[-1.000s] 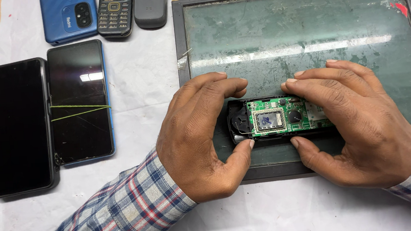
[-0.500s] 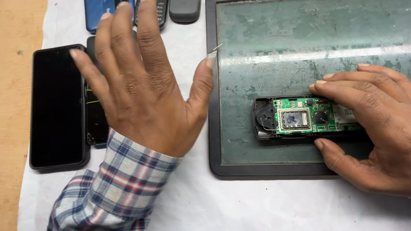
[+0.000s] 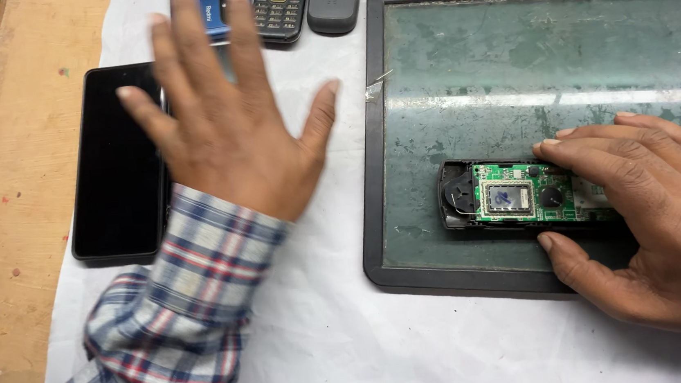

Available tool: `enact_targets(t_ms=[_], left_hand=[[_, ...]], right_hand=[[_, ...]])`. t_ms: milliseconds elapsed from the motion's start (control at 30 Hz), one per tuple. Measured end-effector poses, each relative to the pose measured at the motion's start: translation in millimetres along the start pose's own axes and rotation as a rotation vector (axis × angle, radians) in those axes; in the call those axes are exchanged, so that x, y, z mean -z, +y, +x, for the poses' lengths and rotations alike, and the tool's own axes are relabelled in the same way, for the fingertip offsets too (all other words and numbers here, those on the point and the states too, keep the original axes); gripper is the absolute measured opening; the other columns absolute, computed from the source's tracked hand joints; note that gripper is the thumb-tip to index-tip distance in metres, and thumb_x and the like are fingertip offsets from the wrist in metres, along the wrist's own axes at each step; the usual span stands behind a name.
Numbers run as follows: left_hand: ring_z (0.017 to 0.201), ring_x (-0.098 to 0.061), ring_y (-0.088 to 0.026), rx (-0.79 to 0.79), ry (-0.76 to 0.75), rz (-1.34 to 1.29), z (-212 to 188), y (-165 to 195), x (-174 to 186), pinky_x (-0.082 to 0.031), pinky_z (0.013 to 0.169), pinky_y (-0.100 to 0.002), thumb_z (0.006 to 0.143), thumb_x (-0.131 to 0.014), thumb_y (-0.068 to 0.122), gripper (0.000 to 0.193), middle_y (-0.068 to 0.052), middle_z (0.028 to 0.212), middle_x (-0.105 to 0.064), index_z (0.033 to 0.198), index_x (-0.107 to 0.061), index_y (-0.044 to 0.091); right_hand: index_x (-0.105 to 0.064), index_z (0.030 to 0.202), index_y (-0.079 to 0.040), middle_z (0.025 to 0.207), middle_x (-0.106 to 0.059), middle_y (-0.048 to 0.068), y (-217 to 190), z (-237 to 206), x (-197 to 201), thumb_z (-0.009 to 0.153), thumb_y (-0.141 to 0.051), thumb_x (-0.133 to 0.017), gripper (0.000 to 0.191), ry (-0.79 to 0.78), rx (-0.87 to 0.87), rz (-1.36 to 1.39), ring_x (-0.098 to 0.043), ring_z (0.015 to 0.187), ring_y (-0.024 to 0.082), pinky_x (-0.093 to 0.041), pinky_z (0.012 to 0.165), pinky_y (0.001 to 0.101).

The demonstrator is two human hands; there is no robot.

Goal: The person disassembles a feature phone, separating its housing and handling the internal circuit board. They brush the board and housing with a small brush, wipe parts with a cloth, then use a purple screwdriver to pry and work on the phone's rear battery compartment.

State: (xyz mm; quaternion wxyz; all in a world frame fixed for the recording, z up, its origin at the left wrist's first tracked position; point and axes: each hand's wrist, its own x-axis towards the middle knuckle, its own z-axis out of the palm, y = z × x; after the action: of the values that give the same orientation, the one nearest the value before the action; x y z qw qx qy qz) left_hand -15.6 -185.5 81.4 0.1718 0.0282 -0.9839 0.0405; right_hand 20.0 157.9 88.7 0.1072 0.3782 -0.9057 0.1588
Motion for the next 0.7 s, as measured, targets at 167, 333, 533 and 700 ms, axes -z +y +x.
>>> enact_targets(t_ms=[167, 333, 533, 700], left_hand=[[0.152, -0.01, -0.053, 0.116, 0.008, -0.03, 9, -29, -1, -0.028, 0.105, -0.086, 0.101, -0.052, 0.07, 0.096, -0.028, 0.164, -0.003, 0.166, -0.012, 0.011], [0.151, -0.017, -0.057, 0.115, -0.02, -0.146, 6, -39, -8, -0.057, 0.081, -0.069, 0.104, -0.058, 0.065, 0.094, -0.034, 0.164, -0.007, 0.165, -0.015, 0.007], [0.147, -0.024, -0.055, 0.068, 0.039, -0.033, 7, -42, -16, -0.055, 0.084, -0.066, 0.103, -0.058, 0.064, 0.093, -0.034, 0.16, -0.014, 0.163, -0.02, 0.005], [0.147, -0.03, -0.049, 0.023, 0.136, 0.014, 7, -23, -9, -0.038, 0.113, -0.069, 0.103, -0.054, 0.067, 0.092, -0.032, 0.161, -0.024, 0.163, -0.022, 0.005]], right_hand=[[-0.052, 0.14, -0.003, 0.126, -0.065, 0.018, 1, -2, -1, 0.07, -0.027, -0.077, 0.078, -0.009, 0.001, -0.019, -0.061, 0.126, 0.034, -0.037, 0.117, 0.0598], [-0.052, 0.14, -0.003, 0.126, -0.065, 0.018, 1, -3, 0, 0.071, -0.028, -0.077, 0.077, -0.013, 0.002, -0.019, -0.061, 0.126, 0.034, -0.037, 0.117, 0.0599], [-0.052, 0.14, -0.003, 0.125, -0.065, 0.018, 1, -2, 0, 0.071, -0.028, -0.076, 0.077, -0.021, 0.008, -0.032, -0.062, 0.125, 0.034, -0.037, 0.117, 0.06], [-0.052, 0.139, -0.003, 0.126, -0.065, 0.018, 0, -2, 0, 0.071, -0.028, -0.077, 0.077, -0.011, 0.006, -0.025, -0.062, 0.125, 0.034, -0.038, 0.117, 0.0603]])
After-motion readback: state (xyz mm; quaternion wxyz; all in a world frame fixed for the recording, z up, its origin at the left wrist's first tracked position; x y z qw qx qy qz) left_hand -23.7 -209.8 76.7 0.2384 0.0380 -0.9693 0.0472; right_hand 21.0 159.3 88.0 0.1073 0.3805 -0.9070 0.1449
